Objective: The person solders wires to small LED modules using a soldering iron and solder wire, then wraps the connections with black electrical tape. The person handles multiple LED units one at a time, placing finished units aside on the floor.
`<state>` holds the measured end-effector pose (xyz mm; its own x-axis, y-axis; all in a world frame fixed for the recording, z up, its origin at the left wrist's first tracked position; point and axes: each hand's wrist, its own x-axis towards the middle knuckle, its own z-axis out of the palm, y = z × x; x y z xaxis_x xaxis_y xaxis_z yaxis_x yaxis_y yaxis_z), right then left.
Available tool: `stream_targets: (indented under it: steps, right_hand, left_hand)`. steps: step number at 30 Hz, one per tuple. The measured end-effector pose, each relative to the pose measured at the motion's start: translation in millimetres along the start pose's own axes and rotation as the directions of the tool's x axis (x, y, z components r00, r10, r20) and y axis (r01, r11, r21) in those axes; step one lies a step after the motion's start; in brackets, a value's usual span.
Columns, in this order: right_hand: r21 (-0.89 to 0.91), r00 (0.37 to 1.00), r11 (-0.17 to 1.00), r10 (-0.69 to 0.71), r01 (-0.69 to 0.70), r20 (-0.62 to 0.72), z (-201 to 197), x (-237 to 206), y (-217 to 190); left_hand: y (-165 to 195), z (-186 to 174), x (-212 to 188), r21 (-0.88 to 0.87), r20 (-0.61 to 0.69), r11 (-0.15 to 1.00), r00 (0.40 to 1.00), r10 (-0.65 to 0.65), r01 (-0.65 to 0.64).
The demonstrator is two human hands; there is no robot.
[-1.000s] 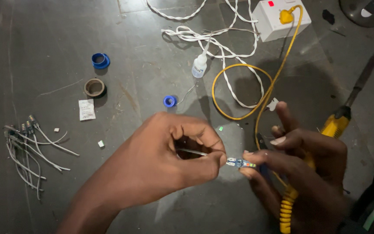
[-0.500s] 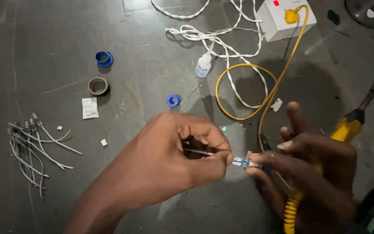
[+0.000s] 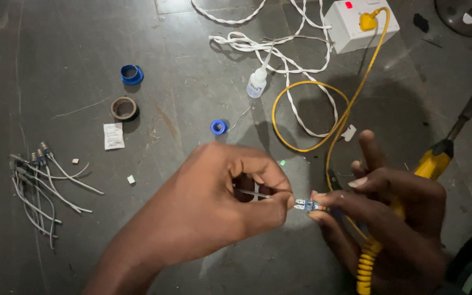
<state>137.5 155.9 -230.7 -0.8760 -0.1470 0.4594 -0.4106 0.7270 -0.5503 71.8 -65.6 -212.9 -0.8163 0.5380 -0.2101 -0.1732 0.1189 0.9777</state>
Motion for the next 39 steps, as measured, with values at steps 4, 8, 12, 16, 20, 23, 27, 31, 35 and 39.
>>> stream_targets:
  steps: [4,8,12,16,20,23,27,31,35,39]
  right_hand:
    - [0.017,1.000,1.000,-0.004,0.004,-0.017,1.8,0.5,-0.2]
    - [0.003,0.999,1.000,0.029,-0.028,-0.023,2.7,-0.5,-4.2]
    - [0.002,0.999,1.000,0.029,-0.029,-0.016,1.4,0.0,-6.0]
    - [0.016,0.999,0.999,0.034,-0.033,-0.033,1.6,0.8,-5.3]
    - [-0.016,0.999,0.999,0.036,-0.036,-0.011,-0.3,0.9,-4.0]
    - [-0.019,0.999,0.999,0.034,-0.035,-0.006,-1.1,0.6,-2.8]
    - [-0.019,1.000,1.000,0.024,-0.024,-0.009,-0.3,0.9,0.0]
    - [0.022,0.999,0.999,0.040,-0.040,-0.012,-0.6,-1.9,0.0]
    - [0.064,0.998,0.997,0.038,-0.035,-0.049,2.4,-1.2,5.1]
    - [0.064,0.997,0.997,0.056,-0.052,-0.061,2.3,-2.1,8.8]
  left_hand:
    - [3.9,0.1,0.8,0.014,-0.010,0.997,0.997,-0.079,0.079]
    - [7.0,0.1,1.5,0.011,0.015,0.995,0.995,-0.100,0.100]
    - [8.0,-0.1,1.1,0.043,-0.006,0.990,0.991,-0.134,0.134]
    - [8.2,0.0,1.0,0.036,0.006,0.995,0.995,-0.098,0.098]
    - [9.4,0.1,0.9,0.037,-0.003,0.992,0.993,-0.117,0.117]
    - [11.0,-0.2,0.8,0.055,-0.014,0.991,0.993,-0.121,0.122]
    - [12.0,0.1,1.9,0.054,-0.014,0.987,0.988,-0.151,0.151]
    - [10.6,0.5,1.6,0.091,-0.023,0.988,0.992,-0.124,0.126]
    - [7.3,0.8,0.0,0.209,-0.044,0.978,0.999,-0.007,0.016]
    - [3.2,3.6,1.7,0.206,-0.043,0.939,0.957,0.288,-0.274]
